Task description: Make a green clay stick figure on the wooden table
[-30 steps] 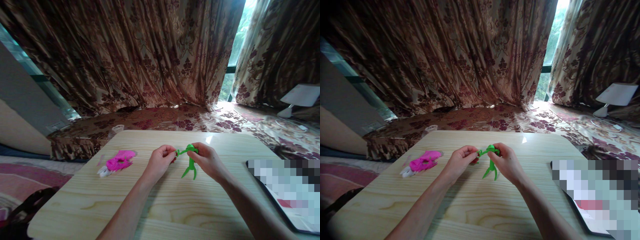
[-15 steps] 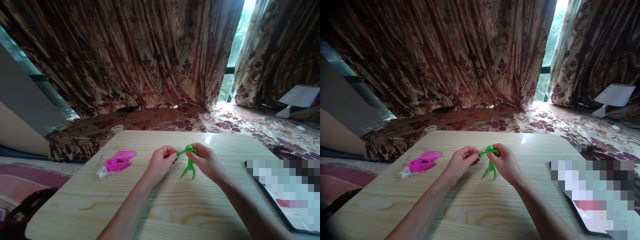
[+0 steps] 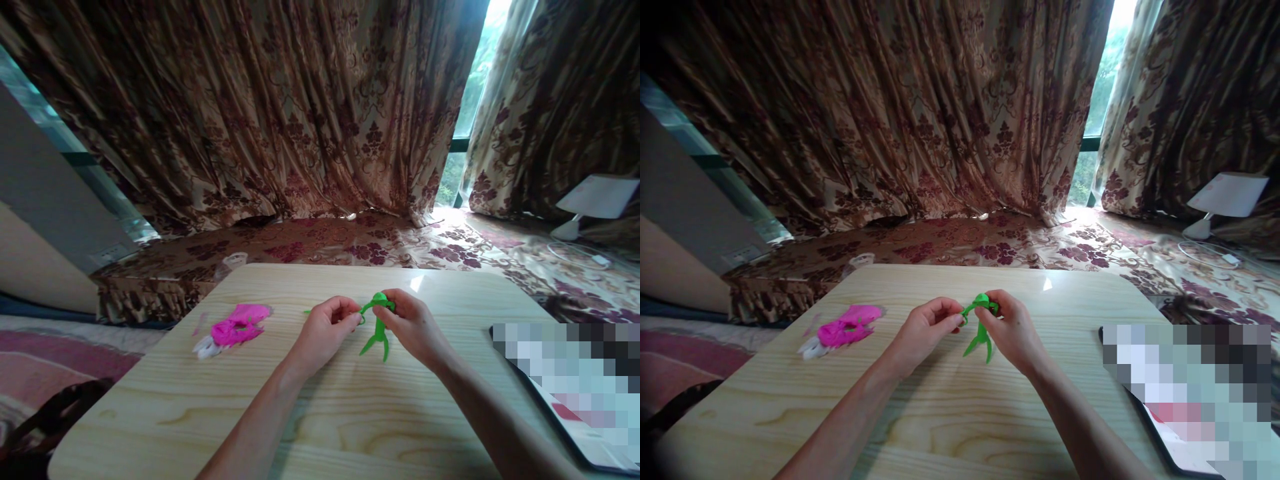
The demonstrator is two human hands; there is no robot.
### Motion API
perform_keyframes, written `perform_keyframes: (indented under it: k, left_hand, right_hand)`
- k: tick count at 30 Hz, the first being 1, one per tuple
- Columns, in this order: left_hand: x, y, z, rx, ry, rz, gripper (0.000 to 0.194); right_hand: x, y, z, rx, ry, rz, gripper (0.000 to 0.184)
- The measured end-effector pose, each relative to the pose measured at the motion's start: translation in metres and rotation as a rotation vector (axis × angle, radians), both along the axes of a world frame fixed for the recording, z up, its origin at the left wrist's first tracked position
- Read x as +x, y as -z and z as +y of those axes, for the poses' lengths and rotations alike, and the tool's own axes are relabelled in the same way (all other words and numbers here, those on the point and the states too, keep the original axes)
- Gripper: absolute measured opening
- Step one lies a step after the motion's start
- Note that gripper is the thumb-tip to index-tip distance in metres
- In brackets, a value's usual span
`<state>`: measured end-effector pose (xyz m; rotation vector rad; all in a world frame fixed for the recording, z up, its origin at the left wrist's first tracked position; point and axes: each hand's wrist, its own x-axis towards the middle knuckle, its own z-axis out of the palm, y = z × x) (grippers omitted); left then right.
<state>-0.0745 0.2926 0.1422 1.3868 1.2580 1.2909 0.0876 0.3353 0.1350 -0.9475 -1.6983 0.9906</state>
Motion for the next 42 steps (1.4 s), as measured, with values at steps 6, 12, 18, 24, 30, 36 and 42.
perform_keyframes:
  k: [6, 12, 18, 24, 30, 36, 42]
  left_hand:
    - [-0.0019, -0.0018, 0.0003, -0.020, 0.006, -0.056, 0.014]
    - [-0.0018, -0.0020, 0.0001, 0.001, -0.006, -0.045, 0.014]
    - [-0.0006, -0.0025, -0.0001, -0.012, 0.001, -0.067, 0.017]
    - [-0.0027, -0.0007, 0.0007, -0.005, -0.006, -0.062, 0.017]
    - [-0.0042, -0.0033, -0.0004, 0.013, -0.013, -0.050, 0.015]
    - [-0.0044, -0.0066, -0.0015, -0.016, 0.006, -0.118, 0.016]
    - [-0.0040, -0.0099, -0.0036, -0.048, 0.022, -0.199, 0.020]
  right_hand:
    - [0.0014, -0.0002, 0.0011, 0.000, -0.003, -0.013, 0.014]
    - [0.0016, -0.0005, 0.0010, -0.002, -0.016, -0.004, 0.013]
    - [0.0017, -0.0016, 0.0002, -0.008, -0.025, -0.005, 0.013]
    - [0.0022, -0.0030, -0.0008, -0.016, -0.045, -0.011, 0.013]
    - [0.0024, -0.0033, -0.0013, -0.030, -0.053, 0.001, 0.014]
    - [0.0028, -0.0056, -0.0031, -0.053, -0.084, 0.006, 0.015]
    - [0.0020, -0.0086, -0.0048, -0.057, -0.106, 0.009, 0.013]
